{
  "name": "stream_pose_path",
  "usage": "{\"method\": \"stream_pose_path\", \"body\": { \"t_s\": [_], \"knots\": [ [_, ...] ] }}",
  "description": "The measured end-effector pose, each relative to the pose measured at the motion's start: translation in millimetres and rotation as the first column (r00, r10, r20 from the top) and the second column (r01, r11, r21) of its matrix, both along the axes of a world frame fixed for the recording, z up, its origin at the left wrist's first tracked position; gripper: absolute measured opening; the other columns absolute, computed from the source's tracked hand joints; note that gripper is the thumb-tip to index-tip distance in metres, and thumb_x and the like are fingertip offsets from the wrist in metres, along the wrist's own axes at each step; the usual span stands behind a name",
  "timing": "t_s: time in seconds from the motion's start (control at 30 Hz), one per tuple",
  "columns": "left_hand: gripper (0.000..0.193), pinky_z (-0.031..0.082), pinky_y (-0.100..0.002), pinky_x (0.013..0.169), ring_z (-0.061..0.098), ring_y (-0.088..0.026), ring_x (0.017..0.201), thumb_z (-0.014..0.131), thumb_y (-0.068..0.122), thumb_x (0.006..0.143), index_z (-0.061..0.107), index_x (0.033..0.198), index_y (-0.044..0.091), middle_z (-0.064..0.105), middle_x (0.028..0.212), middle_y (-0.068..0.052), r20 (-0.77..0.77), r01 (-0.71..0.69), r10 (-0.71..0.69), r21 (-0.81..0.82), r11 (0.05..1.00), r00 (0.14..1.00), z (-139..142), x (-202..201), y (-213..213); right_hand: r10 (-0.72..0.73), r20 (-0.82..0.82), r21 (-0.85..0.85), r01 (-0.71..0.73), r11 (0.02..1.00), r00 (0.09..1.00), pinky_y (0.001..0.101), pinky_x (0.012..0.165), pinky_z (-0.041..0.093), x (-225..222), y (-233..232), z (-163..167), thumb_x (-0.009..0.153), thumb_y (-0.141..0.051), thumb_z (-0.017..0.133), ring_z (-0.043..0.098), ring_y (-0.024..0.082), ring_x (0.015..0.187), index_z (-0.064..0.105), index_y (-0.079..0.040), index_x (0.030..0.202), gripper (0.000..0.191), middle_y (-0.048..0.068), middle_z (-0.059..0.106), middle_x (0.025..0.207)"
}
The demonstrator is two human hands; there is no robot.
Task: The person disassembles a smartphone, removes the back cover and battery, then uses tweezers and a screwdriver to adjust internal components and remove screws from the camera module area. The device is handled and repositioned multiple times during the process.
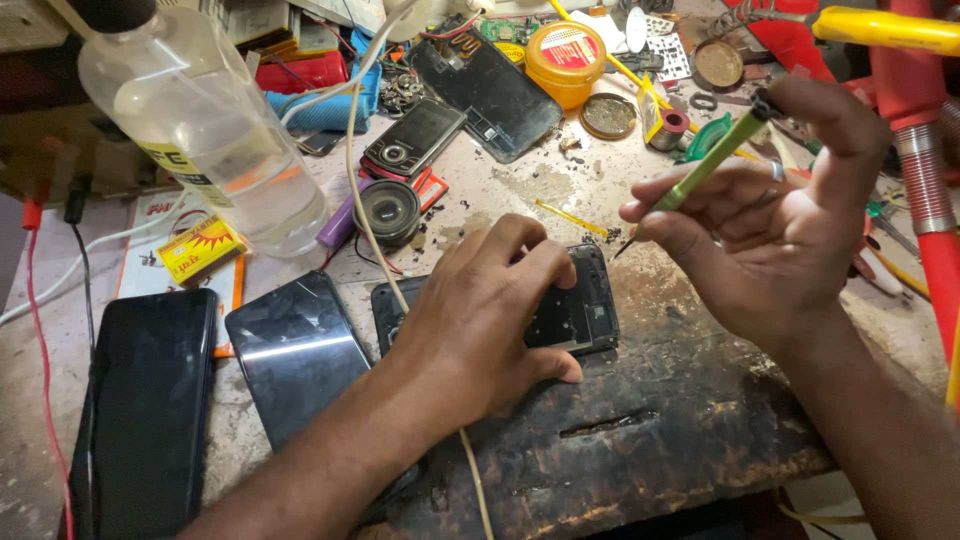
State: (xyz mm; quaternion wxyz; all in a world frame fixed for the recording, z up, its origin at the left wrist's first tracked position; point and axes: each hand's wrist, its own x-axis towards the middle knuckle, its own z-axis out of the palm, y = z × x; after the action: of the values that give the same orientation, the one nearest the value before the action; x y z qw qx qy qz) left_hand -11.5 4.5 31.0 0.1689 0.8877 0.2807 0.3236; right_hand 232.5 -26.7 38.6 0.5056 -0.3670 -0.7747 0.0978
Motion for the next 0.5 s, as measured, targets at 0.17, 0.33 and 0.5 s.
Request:
{"method": "stream_pose_path", "body": {
  "t_s": [0.17,0.33,0.5],
  "knots": [
    [0.071,0.046,-0.047,0.093,0.057,-0.036,0.113,0.098,0.033,0.048,0.064,0.105,0.009,0.059,0.120,-0.012,0.003,0.002,-0.002,0.009,1.000,1.000,-0.3,0.0,-0.4,0.035,0.012,-0.003,-0.035,0.999,0.999,0.0368,0.089,0.068,-4.0,0.7,0.2,0.095,0.013,0.073,0.077,0.027,0.102,0.019,-0.016,0.147,0.080,0.018,0.060,0.122],
    [0.069,0.046,-0.047,0.093,0.057,-0.035,0.112,0.098,0.033,0.047,0.064,0.103,0.009,0.059,0.120,-0.011,0.007,0.005,-0.005,0.007,1.000,1.000,0.5,0.4,-0.1,0.019,-0.001,0.009,-0.019,1.000,1.000,0.0378,0.091,0.069,-6.7,0.8,-2.6,0.090,0.014,0.075,0.075,0.029,0.107,0.020,-0.015,0.143,0.082,0.019,0.049,0.134],
    [0.067,0.046,-0.046,0.093,0.058,-0.035,0.112,0.098,0.031,0.049,0.064,0.102,0.009,0.059,0.121,-0.011,0.004,0.014,-0.014,0.003,1.000,1.000,1.7,-0.2,-1.2,-0.005,0.001,0.033,0.005,0.999,1.000,0.0393,0.093,0.067,-5.1,2.0,-2.5,0.094,0.015,0.073,0.076,0.027,0.102,0.019,-0.017,0.146,0.082,0.020,0.058,0.122]
  ]
}}
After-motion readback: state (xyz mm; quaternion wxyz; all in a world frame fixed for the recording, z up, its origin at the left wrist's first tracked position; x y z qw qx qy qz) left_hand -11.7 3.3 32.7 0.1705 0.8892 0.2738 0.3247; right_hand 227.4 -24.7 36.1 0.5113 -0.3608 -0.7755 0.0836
